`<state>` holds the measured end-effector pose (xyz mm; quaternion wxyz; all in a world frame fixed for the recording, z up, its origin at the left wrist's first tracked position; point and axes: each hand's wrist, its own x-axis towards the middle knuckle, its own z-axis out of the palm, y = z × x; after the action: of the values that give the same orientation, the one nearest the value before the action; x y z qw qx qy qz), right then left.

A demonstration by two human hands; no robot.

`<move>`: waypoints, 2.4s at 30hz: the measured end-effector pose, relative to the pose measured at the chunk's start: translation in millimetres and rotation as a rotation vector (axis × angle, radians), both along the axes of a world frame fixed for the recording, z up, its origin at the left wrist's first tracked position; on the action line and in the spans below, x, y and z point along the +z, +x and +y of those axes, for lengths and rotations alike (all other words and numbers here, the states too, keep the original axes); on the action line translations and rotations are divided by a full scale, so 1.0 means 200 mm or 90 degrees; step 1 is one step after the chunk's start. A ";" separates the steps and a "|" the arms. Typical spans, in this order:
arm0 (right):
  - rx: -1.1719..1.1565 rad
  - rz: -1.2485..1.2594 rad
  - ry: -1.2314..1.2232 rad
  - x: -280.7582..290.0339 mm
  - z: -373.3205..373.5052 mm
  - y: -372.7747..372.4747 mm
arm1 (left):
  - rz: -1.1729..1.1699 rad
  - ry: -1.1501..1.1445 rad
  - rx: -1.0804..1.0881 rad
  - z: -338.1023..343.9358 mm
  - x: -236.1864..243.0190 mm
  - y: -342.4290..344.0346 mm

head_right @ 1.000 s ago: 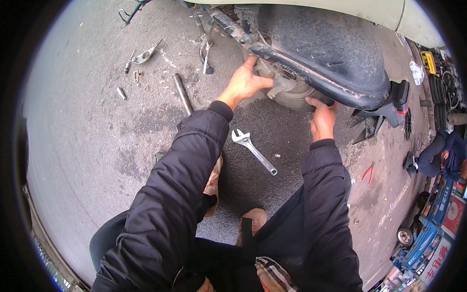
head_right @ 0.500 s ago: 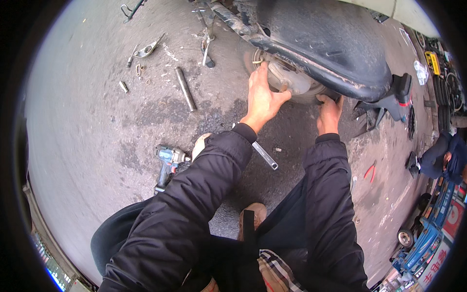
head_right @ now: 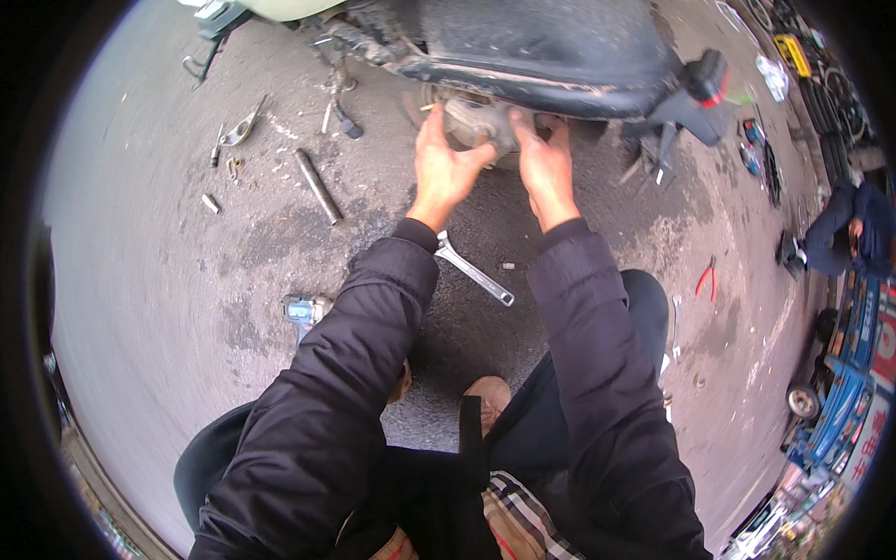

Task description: The person uses a wrench to loosen and tighten bolts on the rear wheel area of a motorcycle. They repeatedly adjust the tool and reposition their hands to access different fasteners around the wheel hub and brake assembly.

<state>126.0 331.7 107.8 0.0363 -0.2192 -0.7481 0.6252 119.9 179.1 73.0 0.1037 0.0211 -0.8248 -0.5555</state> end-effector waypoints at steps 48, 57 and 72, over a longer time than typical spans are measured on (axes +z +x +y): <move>-0.041 0.151 0.123 -0.10 0.42 -0.12 | -0.026 0.069 -0.002 0.09 -0.02 -0.01; -0.138 0.194 0.200 -0.16 0.33 0.00 | -0.038 0.070 -0.080 -0.04 -0.02 -0.04; -0.113 0.101 0.056 -0.13 0.41 0.01 | -0.040 0.075 -0.016 0.10 0.03 0.06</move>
<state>128.1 412.8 82.1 0.1604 -0.2327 -0.7470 0.6017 131.4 199.9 79.4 0.0692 0.0340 -0.7935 -0.6036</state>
